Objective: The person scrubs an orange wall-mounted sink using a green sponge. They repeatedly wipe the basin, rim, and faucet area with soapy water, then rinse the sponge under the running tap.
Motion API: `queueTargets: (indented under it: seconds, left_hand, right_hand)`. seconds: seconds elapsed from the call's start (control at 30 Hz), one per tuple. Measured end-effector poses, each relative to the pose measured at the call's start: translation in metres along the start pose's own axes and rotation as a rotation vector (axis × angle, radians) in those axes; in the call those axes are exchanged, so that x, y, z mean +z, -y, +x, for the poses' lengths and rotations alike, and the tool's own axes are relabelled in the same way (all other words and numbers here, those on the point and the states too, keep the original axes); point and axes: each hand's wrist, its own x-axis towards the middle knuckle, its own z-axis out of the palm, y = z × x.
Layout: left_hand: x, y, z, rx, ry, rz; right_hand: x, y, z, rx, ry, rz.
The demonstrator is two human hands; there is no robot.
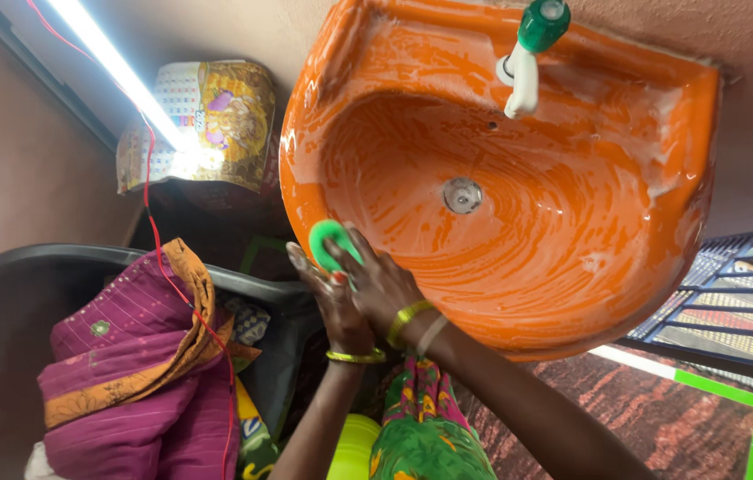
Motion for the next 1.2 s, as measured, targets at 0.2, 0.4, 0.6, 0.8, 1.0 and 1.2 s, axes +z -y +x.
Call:
queueTargets:
  seconds: [0.2, 0.4, 0.6, 0.8, 1.0, 1.2]
  left_hand:
    - [0.005, 0.003, 0.005, -0.025, -0.058, -0.143]
    - [0.005, -0.008, -0.006, 0.012, 0.101, 0.240]
    - [0.007, 0.000, -0.002, 0.011, 0.153, 0.557]
    - [0.017, -0.020, -0.016, 0.201, 0.272, 0.835]
    - [0.046, -0.030, -0.046, 0.373, 0.495, 0.894]
    - [0.073, -0.029, -0.066, 0.375, 0.626, 0.908]
  right_hand:
    - [0.009, -0.005, 0.020, -0.126, -0.137, 0.057]
    - [-0.001, -0.028, -0.073, -0.056, -0.255, -0.325]
    - [0.019, -0.028, -0.056, -0.278, -0.470, -0.229]
    - [-0.010, -0.088, -0.123, -0.150, -0.362, -0.272]
    - [-0.032, -0.118, -0.154, -0.028, -0.474, -0.323]
    - [-0.045, -0.151, -0.160, -0.015, -0.384, -0.251]
